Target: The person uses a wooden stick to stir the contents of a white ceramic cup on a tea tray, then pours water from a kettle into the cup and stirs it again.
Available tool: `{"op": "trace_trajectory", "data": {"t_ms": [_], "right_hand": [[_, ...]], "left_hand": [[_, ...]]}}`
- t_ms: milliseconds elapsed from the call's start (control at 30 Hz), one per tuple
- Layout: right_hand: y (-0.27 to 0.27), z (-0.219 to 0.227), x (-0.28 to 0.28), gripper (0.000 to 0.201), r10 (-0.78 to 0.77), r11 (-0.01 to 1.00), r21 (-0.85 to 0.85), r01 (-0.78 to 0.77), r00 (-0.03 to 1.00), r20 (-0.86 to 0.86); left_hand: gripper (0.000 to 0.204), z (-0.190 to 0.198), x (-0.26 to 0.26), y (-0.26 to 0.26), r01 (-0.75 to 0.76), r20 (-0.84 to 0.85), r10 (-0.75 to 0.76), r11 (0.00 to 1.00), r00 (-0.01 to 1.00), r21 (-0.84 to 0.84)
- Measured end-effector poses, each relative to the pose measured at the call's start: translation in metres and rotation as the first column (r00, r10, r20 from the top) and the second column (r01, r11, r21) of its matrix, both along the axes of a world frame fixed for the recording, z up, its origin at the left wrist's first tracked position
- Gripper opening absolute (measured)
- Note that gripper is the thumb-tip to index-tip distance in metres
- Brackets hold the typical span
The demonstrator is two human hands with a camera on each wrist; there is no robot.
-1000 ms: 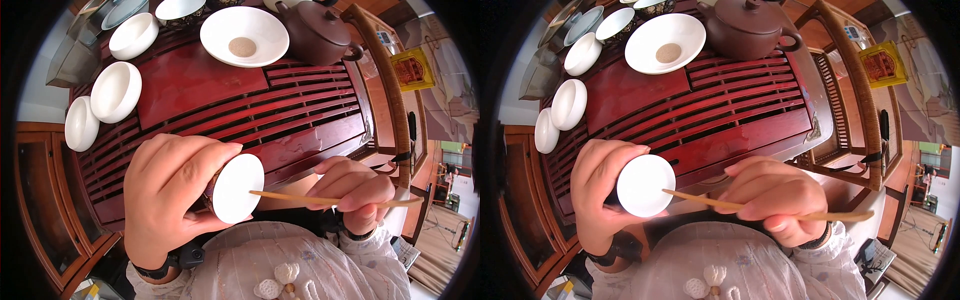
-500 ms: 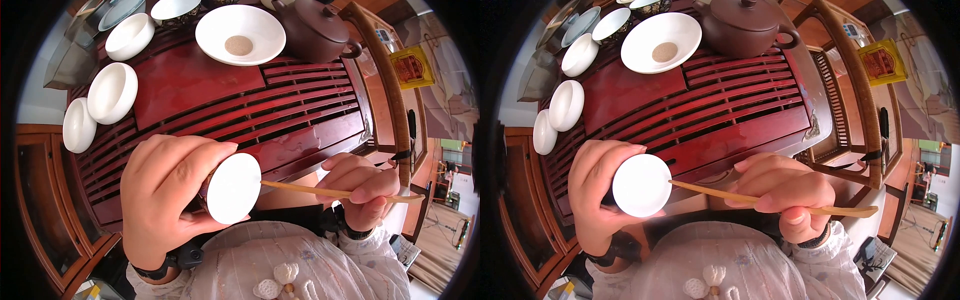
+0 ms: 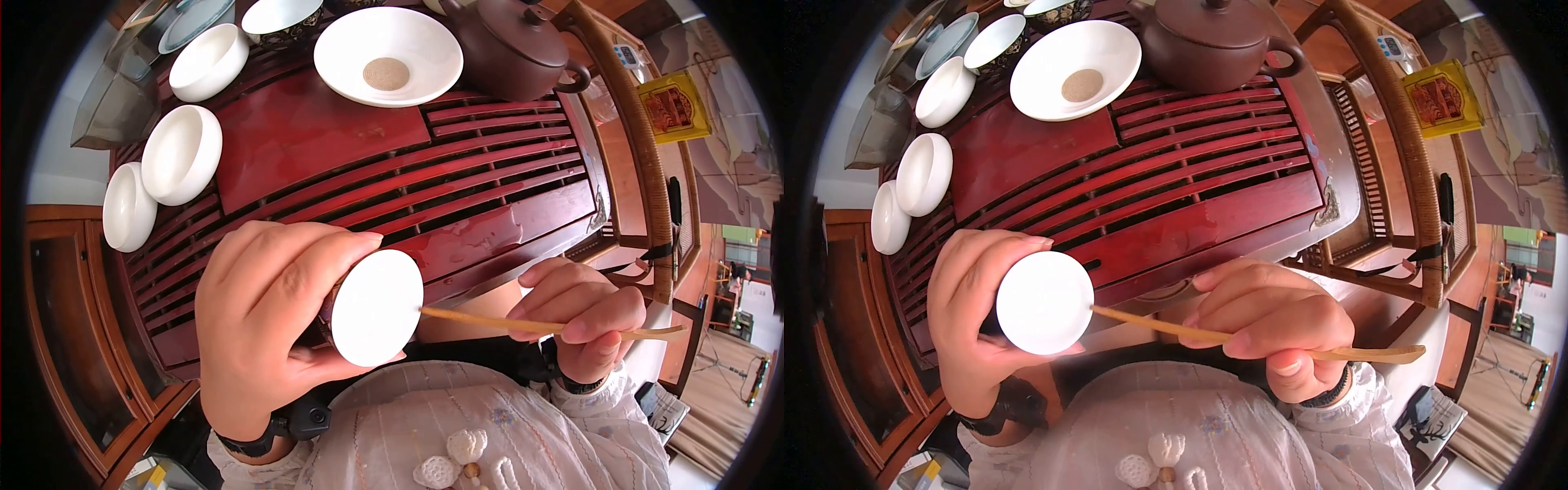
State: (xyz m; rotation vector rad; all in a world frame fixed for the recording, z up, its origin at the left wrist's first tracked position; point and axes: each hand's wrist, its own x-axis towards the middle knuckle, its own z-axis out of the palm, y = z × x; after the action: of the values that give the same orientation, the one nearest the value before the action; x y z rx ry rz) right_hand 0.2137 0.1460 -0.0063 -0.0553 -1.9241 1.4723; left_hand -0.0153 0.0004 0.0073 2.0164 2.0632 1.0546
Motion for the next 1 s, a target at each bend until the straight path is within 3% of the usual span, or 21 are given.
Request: {"op": "trace_trajectory", "data": {"t_ms": [633,767,867,933,1000], "right_hand": [[-0.0026,0.0007,-0.0011,0.029,0.043,0.999,-0.031,-0.044,0.999,-0.02],[-0.0007,0.0016,-0.0011,0.03,-0.017,0.999,-0.034,0.017,1.0,-0.001],[0.001,0.0036,-0.0034,0.028,0.039,0.992,0.114,-0.046,0.997,0.065],[0.0004,0.001,-0.0021,0.028,-0.087,0.991,0.101,0.087,0.996,-0.009],[-0.0005,0.0026,-0.004,0.028,-0.082,0.992,0.099,0.081,0.997,0.009]], "left_hand": [[0.068,-0.0002,-0.001,0.0002,0.019,-0.007,-0.019,1.0,1.0,0.006],[0.069,-0.0008,-0.0005,0.0,0.012,-0.004,-0.012,1.0,1.0,0.009],[0.069,-0.0006,-0.0004,-0.0001,0.011,0.001,-0.011,1.0,1.0,0.009],[0.069,-0.0006,-0.0006,-0.0006,0.01,0.005,-0.01,1.0,1.0,0.007],[0.069,-0.0008,-0.0005,-0.0007,0.008,0.002,-0.008,1.0,1.0,0.006]]}}
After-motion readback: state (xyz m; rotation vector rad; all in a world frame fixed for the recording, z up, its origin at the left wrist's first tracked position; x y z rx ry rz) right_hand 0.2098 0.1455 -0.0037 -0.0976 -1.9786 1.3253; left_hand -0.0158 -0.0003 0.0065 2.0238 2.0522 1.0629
